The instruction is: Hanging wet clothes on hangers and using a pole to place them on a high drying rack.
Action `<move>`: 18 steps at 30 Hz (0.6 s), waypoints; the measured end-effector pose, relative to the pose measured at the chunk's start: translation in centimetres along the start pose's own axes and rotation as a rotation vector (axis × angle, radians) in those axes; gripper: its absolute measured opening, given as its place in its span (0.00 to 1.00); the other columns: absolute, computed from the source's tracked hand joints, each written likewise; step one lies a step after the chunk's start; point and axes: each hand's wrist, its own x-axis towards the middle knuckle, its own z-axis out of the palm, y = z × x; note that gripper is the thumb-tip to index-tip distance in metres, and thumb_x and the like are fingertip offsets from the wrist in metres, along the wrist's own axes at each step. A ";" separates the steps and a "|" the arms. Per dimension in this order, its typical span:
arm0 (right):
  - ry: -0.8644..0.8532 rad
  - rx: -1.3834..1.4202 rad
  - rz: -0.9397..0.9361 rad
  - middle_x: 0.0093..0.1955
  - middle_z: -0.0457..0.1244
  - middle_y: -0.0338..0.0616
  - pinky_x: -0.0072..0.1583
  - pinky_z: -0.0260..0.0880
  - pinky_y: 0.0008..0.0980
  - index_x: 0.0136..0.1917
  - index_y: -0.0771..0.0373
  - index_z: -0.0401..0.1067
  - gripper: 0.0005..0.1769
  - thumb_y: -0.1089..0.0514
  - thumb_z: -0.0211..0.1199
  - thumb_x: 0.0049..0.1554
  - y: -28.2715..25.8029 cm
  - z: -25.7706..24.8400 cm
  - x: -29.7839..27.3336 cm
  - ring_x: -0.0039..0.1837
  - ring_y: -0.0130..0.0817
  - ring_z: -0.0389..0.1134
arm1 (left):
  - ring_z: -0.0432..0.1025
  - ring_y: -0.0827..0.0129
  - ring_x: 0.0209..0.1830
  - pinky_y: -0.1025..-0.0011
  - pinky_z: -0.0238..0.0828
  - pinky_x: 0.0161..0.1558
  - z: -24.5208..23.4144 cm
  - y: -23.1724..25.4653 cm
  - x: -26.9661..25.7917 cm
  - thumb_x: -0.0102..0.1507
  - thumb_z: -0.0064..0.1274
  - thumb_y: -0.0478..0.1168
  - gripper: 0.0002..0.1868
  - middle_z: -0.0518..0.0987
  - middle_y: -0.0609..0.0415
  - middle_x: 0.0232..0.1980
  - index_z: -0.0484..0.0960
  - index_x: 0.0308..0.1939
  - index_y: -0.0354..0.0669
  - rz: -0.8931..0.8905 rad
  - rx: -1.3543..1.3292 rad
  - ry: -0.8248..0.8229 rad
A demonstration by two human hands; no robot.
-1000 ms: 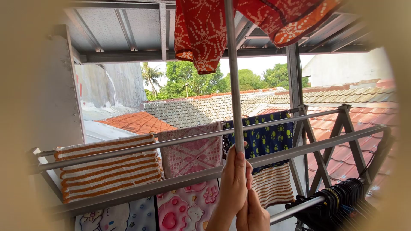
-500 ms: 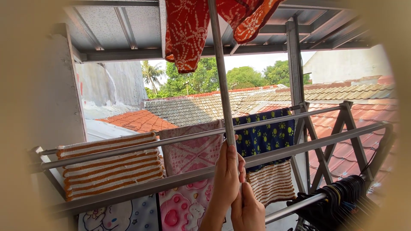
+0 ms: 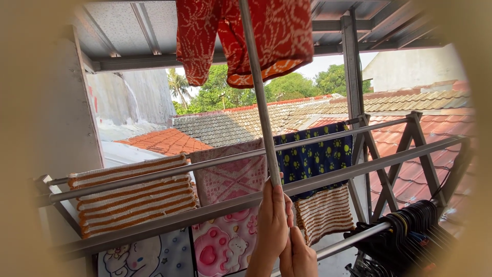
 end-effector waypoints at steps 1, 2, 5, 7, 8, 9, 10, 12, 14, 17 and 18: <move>-0.004 0.002 -0.015 0.34 0.69 0.49 0.41 0.71 0.27 0.57 0.67 0.71 0.14 0.60 0.55 0.59 0.8 0.0 -0.2 0.36 0.28 0.74 | 0.57 0.82 0.13 0.78 0.57 0.15 0.0 -0.2 -0.2 0.75 0.28 0.47 0.24 0.64 0.61 0.22 0.67 0.71 0.45 0.005 0.026 -0.001; -0.004 0.003 -0.015 0.34 0.69 0.49 0.41 0.71 0.27 0.57 0.67 0.71 0.14 0.60 0.55 0.59 1.6 0.2 -0.4 0.36 0.28 0.74 | 0.57 0.82 0.13 0.78 0.57 0.15 0.0 -0.4 -0.5 0.75 0.28 0.47 0.24 0.64 0.61 0.22 0.67 0.71 0.45 0.006 0.027 -0.002; 0.000 0.025 -0.056 0.38 0.71 0.49 0.43 0.72 0.27 0.59 0.68 0.71 0.16 0.60 0.55 0.59 4.3 0.3 -1.2 0.40 0.29 0.75 | 0.56 0.81 0.14 0.78 0.56 0.16 0.1 -0.9 -1.4 0.75 0.28 0.46 0.23 0.65 0.61 0.23 0.67 0.70 0.44 -0.024 0.037 -0.005; -0.016 0.043 -0.072 0.40 0.72 0.49 0.44 0.72 0.26 0.61 0.68 0.70 0.18 0.60 0.54 0.59 6.0 0.2 -1.7 0.43 0.29 0.77 | 0.57 0.82 0.15 0.78 0.57 0.17 0.3 -0.9 -2.1 0.75 0.28 0.45 0.23 0.65 0.62 0.24 0.67 0.70 0.45 -0.094 0.029 0.007; -0.014 0.042 -0.067 0.40 0.72 0.49 0.44 0.72 0.26 0.61 0.68 0.70 0.18 0.60 0.54 0.59 7.2 0.3 -2.0 0.43 0.29 0.77 | 0.57 0.82 0.15 0.78 0.57 0.17 0.4 -1.1 -2.4 0.75 0.28 0.45 0.23 0.65 0.62 0.24 0.67 0.70 0.45 -0.099 0.030 0.005; -0.029 0.029 -0.034 0.41 0.72 0.49 0.45 0.72 0.25 0.61 0.67 0.71 0.18 0.59 0.54 0.60 8.5 0.3 -2.4 0.43 0.29 0.77 | 0.58 0.82 0.16 0.78 0.58 0.18 0.5 -1.4 -2.7 0.74 0.28 0.46 0.23 0.66 0.62 0.24 0.67 0.70 0.45 -0.112 0.038 0.009; -0.044 0.015 -0.001 0.41 0.72 0.48 0.46 0.73 0.25 0.61 0.66 0.72 0.17 0.58 0.54 0.60 9.7 0.4 -2.8 0.44 0.29 0.77 | 0.59 0.83 0.16 0.78 0.59 0.18 0.5 -1.6 -2.9 0.74 0.28 0.46 0.23 0.66 0.62 0.25 0.67 0.70 0.45 -0.125 0.047 0.013; -0.045 -0.009 0.001 0.45 0.70 0.48 0.48 0.73 0.25 0.63 0.65 0.71 0.18 0.58 0.54 0.61 10.8 0.3 -3.4 0.46 0.29 0.76 | 0.59 0.82 0.16 0.77 0.58 0.18 0.8 -2.4 -3.7 0.74 0.29 0.46 0.23 0.66 0.61 0.24 0.67 0.70 0.45 -0.145 0.068 0.017; -0.040 -0.033 0.001 0.48 0.69 0.47 0.50 0.73 0.24 0.64 0.65 0.70 0.19 0.58 0.53 0.62 11.7 0.2 -3.8 0.49 0.29 0.75 | 0.59 0.81 0.16 0.77 0.58 0.18 1.1 -3.5 -4.4 0.74 0.29 0.46 0.23 0.66 0.60 0.23 0.68 0.69 0.44 -0.163 0.089 0.016; -0.011 -0.128 -0.199 0.69 0.63 0.46 0.61 0.69 0.22 0.74 0.65 0.60 0.26 0.60 0.50 0.63 12.7 -0.5 -4.4 0.64 0.27 0.70 | 0.60 0.79 0.15 0.75 0.57 0.19 1.5 -5.9 -5.9 0.74 0.29 0.47 0.23 0.66 0.59 0.22 0.69 0.68 0.43 -0.165 0.113 0.006; -0.016 -0.134 -0.223 0.71 0.62 0.47 0.63 0.68 0.22 0.76 0.66 0.58 0.28 0.60 0.50 0.64 13.0 -0.8 -4.5 0.66 0.27 0.69 | 0.62 0.79 0.16 0.75 0.58 0.21 1.6 -6.8 -6.5 0.74 0.30 0.47 0.23 0.67 0.59 0.22 0.69 0.68 0.42 -0.111 0.123 -0.014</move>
